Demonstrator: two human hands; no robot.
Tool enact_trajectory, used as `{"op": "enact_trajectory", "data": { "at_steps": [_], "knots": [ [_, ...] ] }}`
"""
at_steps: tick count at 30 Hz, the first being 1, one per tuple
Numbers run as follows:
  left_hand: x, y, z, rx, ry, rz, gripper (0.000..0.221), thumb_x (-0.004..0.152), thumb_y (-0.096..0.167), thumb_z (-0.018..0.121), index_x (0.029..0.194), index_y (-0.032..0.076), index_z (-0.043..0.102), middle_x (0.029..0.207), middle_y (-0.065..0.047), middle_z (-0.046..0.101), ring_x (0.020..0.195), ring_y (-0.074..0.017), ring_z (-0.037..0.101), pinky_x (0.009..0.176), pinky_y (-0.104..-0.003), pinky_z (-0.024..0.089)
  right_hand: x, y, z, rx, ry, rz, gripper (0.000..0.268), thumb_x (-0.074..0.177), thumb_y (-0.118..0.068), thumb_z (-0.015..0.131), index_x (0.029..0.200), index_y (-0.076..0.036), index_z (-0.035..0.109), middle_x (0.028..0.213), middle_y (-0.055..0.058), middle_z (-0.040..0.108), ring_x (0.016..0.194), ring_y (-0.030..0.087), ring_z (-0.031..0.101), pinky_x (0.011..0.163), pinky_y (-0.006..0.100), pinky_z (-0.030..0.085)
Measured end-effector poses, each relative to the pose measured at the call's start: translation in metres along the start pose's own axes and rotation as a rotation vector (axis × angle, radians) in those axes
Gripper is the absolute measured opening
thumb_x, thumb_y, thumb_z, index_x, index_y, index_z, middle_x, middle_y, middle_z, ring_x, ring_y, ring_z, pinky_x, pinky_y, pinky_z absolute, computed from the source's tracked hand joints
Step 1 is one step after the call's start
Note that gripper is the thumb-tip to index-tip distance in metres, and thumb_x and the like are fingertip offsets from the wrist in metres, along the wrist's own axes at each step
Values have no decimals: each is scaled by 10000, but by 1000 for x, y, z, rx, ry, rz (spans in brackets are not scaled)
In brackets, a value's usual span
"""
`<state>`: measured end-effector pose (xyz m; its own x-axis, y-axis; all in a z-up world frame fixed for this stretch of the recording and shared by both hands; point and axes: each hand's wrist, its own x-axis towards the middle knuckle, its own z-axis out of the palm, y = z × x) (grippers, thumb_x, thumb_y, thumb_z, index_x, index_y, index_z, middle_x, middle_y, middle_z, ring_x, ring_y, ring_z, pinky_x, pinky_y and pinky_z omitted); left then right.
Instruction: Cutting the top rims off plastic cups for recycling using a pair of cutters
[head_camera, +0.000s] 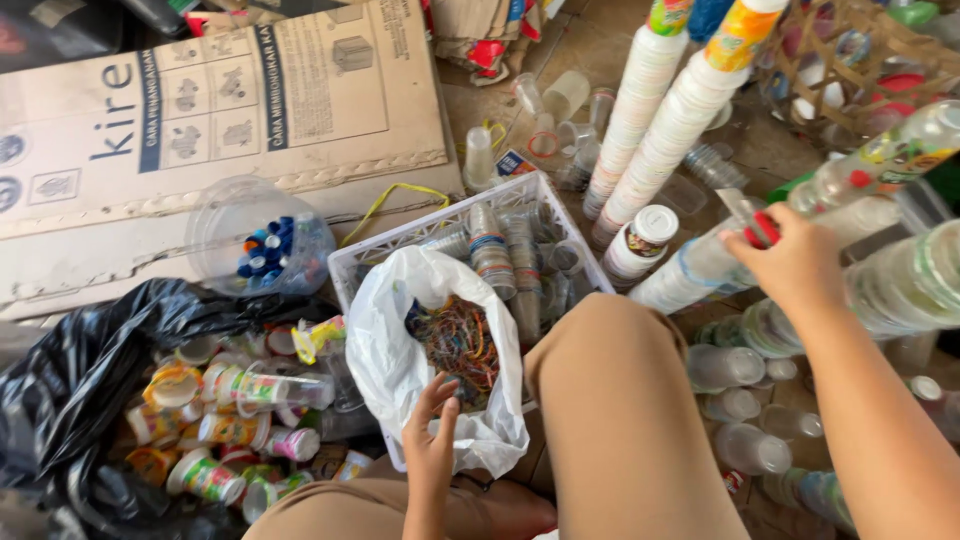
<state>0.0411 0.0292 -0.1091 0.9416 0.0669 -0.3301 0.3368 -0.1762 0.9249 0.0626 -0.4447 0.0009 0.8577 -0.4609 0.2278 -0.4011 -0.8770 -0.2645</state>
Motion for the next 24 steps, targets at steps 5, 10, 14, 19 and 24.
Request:
{"op": "enact_trajectory", "data": {
  "at_steps": [5, 10, 14, 19, 24],
  "knots": [
    [8, -28, -3, 13, -25, 8, 477, 914, 168, 652, 1379, 70, 618, 1157, -109, 787, 1037, -212, 759, 899, -345, 604, 1, 6, -3, -10, -5, 5, 486, 943, -417, 861, 898, 20, 653, 665, 135, 587, 558, 314, 493, 581, 415, 444],
    [20, -68, -2, 221, 135, -126, 439, 862, 373, 753, 593, 30, 699, 517, -29, 569, 525, -137, 482, 574, -275, 453, 7, 35, 4, 304, 53, -47, 407, 963, -64, 928, 931, 81, 549, 807, 148, 513, 621, 243, 435, 582, 368, 400],
    [14, -62, 9, 66, -66, -70, 1128, 728, 100, 835, 1635, 242, 180, 1531, -176, 509, 1340, -349, 594, 944, -431, 589, -3, 5, -10, 646, -16, 25, 391, 1072, -36, 752, 1377, 46, 521, 892, 103, 521, 638, 164, 456, 539, 259, 367],
    [-20, -39, 54, 420, 31, 341, 468, 787, 81, 702, 1247, 97, 617, 1044, -83, 715, 912, -268, 696, 788, -391, 568, -29, -92, -52, 824, -173, 72, 315, 1008, -39, 739, 1301, -26, 624, 922, 76, 638, 597, 96, 464, 484, 209, 367],
    [-7, -99, 164, 588, -251, 345, 471, 828, 202, 628, 1264, 27, 603, 1250, -175, 613, 1077, -396, 602, 883, -466, 516, -49, -155, -45, 962, -273, 189, 350, 924, -67, 741, 1265, -77, 665, 795, 49, 617, 518, 101, 459, 437, 222, 351]
  ]
}}
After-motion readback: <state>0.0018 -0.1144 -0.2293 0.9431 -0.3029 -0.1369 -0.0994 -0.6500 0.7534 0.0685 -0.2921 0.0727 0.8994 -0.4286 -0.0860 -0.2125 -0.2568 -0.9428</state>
